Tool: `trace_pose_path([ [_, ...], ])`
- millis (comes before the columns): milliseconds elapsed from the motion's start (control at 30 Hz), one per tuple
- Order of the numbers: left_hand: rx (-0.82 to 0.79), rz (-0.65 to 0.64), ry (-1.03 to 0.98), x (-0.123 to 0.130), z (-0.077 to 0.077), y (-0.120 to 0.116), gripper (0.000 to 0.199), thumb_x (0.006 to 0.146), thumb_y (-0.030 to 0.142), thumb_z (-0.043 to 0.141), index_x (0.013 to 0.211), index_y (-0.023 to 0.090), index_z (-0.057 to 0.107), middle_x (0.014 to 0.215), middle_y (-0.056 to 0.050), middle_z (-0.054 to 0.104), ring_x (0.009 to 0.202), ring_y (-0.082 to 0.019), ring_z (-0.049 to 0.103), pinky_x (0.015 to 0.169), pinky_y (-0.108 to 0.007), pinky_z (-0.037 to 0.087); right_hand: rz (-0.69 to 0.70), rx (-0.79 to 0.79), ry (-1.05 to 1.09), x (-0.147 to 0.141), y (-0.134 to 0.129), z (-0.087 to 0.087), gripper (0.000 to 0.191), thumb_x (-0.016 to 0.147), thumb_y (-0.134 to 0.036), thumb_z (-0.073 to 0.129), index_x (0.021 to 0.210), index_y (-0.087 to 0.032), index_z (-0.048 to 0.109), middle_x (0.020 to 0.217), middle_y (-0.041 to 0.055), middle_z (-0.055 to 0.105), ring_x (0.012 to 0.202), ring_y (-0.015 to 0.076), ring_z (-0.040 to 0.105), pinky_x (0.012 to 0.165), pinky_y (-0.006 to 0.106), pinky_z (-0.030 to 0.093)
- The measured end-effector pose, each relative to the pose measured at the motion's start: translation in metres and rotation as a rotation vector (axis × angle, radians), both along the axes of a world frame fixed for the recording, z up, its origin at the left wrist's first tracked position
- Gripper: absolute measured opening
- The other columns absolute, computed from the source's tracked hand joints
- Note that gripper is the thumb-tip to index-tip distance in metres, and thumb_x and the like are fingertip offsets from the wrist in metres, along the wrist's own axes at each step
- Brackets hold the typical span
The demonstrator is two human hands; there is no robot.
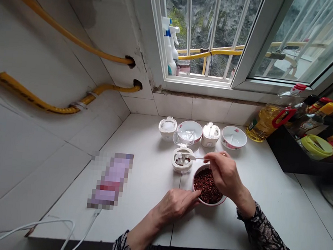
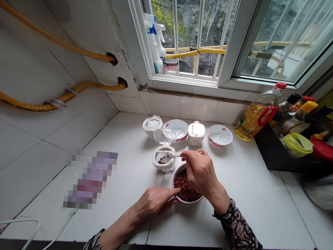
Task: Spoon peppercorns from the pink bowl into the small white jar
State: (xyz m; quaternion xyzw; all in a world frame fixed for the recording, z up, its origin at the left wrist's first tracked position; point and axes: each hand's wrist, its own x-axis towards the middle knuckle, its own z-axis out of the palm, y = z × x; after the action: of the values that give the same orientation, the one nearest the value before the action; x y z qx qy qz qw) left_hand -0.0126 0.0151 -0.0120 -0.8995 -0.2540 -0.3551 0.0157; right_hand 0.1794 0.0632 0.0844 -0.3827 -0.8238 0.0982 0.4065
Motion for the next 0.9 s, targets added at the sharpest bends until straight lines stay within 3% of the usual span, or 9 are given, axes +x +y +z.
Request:
trace_pose_path([
  [133,-0.009,-0.018,-0.013,0.000,0.001,0.000,0.024,0.104,0.021,0.037,0.118,0.009,0.051,0.066,0.000,0.063,0.052,-0.011,0.060,0.047,-0.021,0.048,-0.080,-0.105,-0.032,0.022,-0.002,0.004,0.021,0.094,-0.017,0.041,0.089,-0.021,0.061,0.068,0.0027,0.064,0.064,0.0190,0.055,0.068,0.033,0.042],
  [333,-0.017,-0.017,-0.002,0.000,0.000,0.000,0.023,0.104,0.022,0.038,0.117,0.008,0.052,0.065,0.001,0.061,0.050,-0.010,0.058,0.046,-0.020,0.048,-0.024,-0.309,-0.160,0.024,-0.002,-0.022,0.021,0.086,-0.012,0.041,0.081,-0.021,0.059,0.072,0.0030,0.067,0.065,0.0184,0.054,0.066,0.031,0.041],
  [467,-0.024,-0.020,-0.001,0.000,0.000,0.000,0.023,0.104,0.024,0.039,0.117,0.009,0.051,0.068,0.000,0.064,0.054,-0.011,0.062,0.048,-0.021,0.050,-0.072,-0.416,-0.060,0.021,-0.001,-0.029,0.021,0.088,-0.016,0.041,0.080,-0.022,0.059,0.066,0.0014,0.063,0.064,0.0182,0.055,0.065,0.031,0.041],
  [900,-0.004,-0.017,-0.014,0.000,-0.001,0.000,0.023,0.104,0.024,0.039,0.117,0.009,0.051,0.069,0.000,0.065,0.054,-0.012,0.063,0.047,-0.022,0.050,-0.112,-0.666,0.350,0.026,0.001,-0.025,0.017,0.084,-0.027,0.044,0.079,-0.020,0.059,0.053,-0.0035,0.054,0.051,0.0135,0.050,0.053,0.026,0.039],
])
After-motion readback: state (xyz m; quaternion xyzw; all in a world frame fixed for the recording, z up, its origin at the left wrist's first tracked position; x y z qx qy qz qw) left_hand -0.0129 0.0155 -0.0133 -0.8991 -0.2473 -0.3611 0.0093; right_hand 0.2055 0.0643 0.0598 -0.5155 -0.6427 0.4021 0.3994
